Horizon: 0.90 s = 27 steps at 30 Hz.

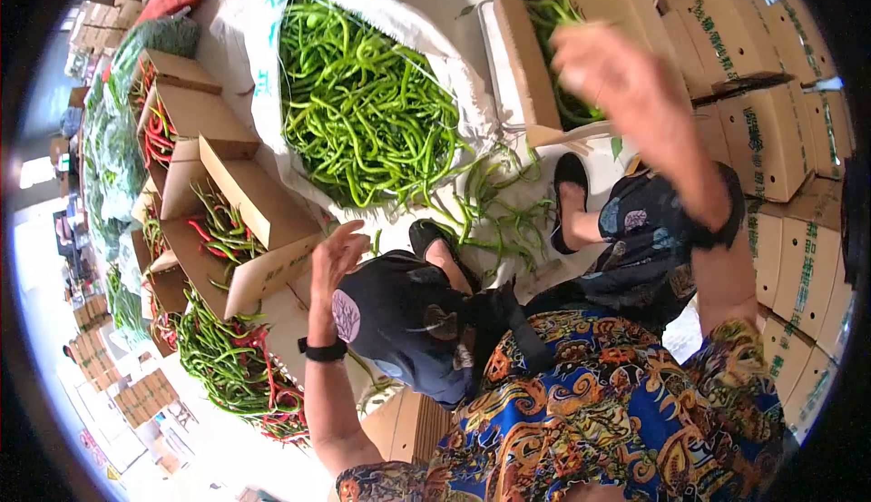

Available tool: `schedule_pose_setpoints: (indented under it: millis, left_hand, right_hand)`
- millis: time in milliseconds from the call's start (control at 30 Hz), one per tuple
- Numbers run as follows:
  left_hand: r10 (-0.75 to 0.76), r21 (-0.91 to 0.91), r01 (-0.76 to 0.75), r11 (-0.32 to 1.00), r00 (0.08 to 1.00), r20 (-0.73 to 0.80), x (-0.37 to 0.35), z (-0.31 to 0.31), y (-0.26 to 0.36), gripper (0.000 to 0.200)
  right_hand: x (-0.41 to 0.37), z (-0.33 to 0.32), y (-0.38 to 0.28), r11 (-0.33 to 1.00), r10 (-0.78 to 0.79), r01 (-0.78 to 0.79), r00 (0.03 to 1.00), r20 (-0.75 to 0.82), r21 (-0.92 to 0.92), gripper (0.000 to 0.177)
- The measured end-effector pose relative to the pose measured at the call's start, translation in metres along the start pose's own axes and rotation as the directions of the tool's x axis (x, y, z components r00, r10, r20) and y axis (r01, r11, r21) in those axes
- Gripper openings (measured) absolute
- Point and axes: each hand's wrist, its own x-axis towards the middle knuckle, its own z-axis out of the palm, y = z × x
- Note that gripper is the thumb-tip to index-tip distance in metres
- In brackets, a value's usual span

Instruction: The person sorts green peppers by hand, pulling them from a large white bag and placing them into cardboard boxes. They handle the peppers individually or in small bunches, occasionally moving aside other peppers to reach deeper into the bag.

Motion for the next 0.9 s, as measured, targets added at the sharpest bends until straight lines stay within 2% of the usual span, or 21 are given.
schedule_pose_setpoints:
  millis: [33,67,100,133,200,267,333,400,433,467,533,567,600,633,667,733,800,833,867,900]
  left_hand:
    - [-0.038,0.027,0.038,0.999,0.999,-0.003,0.006,0.009,-0.009,0.036]
    - [-0.032,0.156,0.038,0.987,0.999,-0.042,0.009,0.023,-0.006,0.035]
    - [0.072,0.186,-0.05,0.981,0.991,-0.113,0.012,0.037,-0.014,0.031]
    - [0.118,0.245,-0.098,0.965,0.991,-0.069,0.018,0.044,-0.022,0.029]
    - [0.17,0.15,-0.148,0.977,0.974,-0.147,0.028,0.063,-0.033,0.029]
    - [0.124,0.042,-0.118,0.992,0.972,-0.199,0.032,0.063,-0.021,0.028]
    - [0.087,0.058,-0.073,0.996,0.95,-0.3,0.041,0.058,-0.013,0.026]
    - [0.082,0.065,-0.06,0.996,0.904,-0.42,0.055,0.043,-0.01,0.029]
    - [0.037,-0.087,-0.088,0.992,0.883,-0.467,0.067,0.035,-0.014,0.028]
    - [0.066,-0.133,-0.157,0.979,0.852,-0.519,0.074,0.027,-0.017,0.028]
    - [-0.015,-0.341,-0.189,0.921,0.857,-0.515,0.09,0.018,-0.009,0.029]
    - [0.001,-0.321,-0.189,0.928,0.863,-0.506,0.098,0.018,-0.01,0.031]
    - [0.018,-0.3,-0.19,0.935,0.869,-0.495,0.107,0.02,-0.01,0.033]
    - [0.07,-0.255,-0.212,0.943,0.879,-0.471,0.121,0.026,-0.023,0.036]
    - [0.053,-0.234,-0.185,0.955,0.877,-0.477,0.135,0.035,-0.035,0.042]
    - [0.089,0.052,-0.073,0.996,0.826,-0.556,0.149,0.049,-0.036,0.047]
    - [0.154,0.149,-0.076,0.986,0.764,-0.626,0.161,0.055,-0.036,0.05]
    - [0.175,0.224,-0.029,0.974,0.724,-0.667,0.162,0.058,-0.034,0.047]
    - [0.211,0.22,-0.068,0.973,0.642,-0.737,0.164,0.06,-0.033,0.042]
    - [0.13,0.114,-0.066,0.991,0.642,-0.756,0.165,0.057,-0.027,0.039]
  right_hand:
    - [-0.013,0.024,-0.011,0.995,0.018,-0.033,0.989,0.147,0.099,0.028]
    - [-0.023,0.055,-0.001,0.99,0.04,-0.076,0.958,0.283,0.117,0.023]
    - [-0.032,0.087,0.009,0.968,0.108,-0.186,0.915,0.389,0.169,0.022]
    - [-0.038,0.117,0.022,0.932,0.163,-0.297,0.856,0.491,0.207,0.02]
    - [-0.038,0.161,0.05,0.941,0.187,-0.312,0.803,0.566,0.131,0.026]
    - [-0.026,0.189,0.063,0.87,0.276,-0.459,0.756,0.593,0.18,0.026]
    - [-0.005,0.211,0.073,0.904,0.259,-0.398,0.8,0.541,0.155,0.024]
    - [0.018,0.229,0.084,0.959,0.199,-0.269,0.861,0.469,0.087,0.024]
    - [0.032,0.238,0.086,0.961,0.234,-0.274,0.86,0.453,0.023,0.024]
    - [0.044,0.247,0.091,0.971,0.209,-0.239,0.88,0.426,0.018,0.024]
    - [0.067,0.264,0.098,0.983,0.168,-0.186,0.894,0.415,0.002,0.025]
    - [0.075,0.277,0.104,0.993,0.103,-0.115,0.933,0.344,0.013,0.027]
    - [0.088,0.272,0.084,0.985,0.173,-0.166,0.912,0.372,-0.051,0.029]
    - [0.095,0.284,0.093,0.992,0.112,-0.09,0.943,0.312,-0.083,0.031]
    - [0.105,0.296,0.102,0.993,0.047,-0.016,0.966,0.253,-0.121,0.034]
    - [0.123,0.307,0.11,0.976,0.073,-0.004,0.948,0.311,-0.217,0.046]
    - [0.135,0.311,0.112,0.945,0.067,0.051,0.937,0.343,-0.322,0.053]
    - [0.145,0.313,0.111,0.924,0.177,0.001,0.886,0.429,-0.382,0.061]
    - [0.15,0.316,0.11,0.912,0.1,0.09,0.897,0.431,-0.4,0.064]
    - [0.152,0.318,0.108,0.891,0.024,0.176,0.902,0.432,-0.418,0.066]
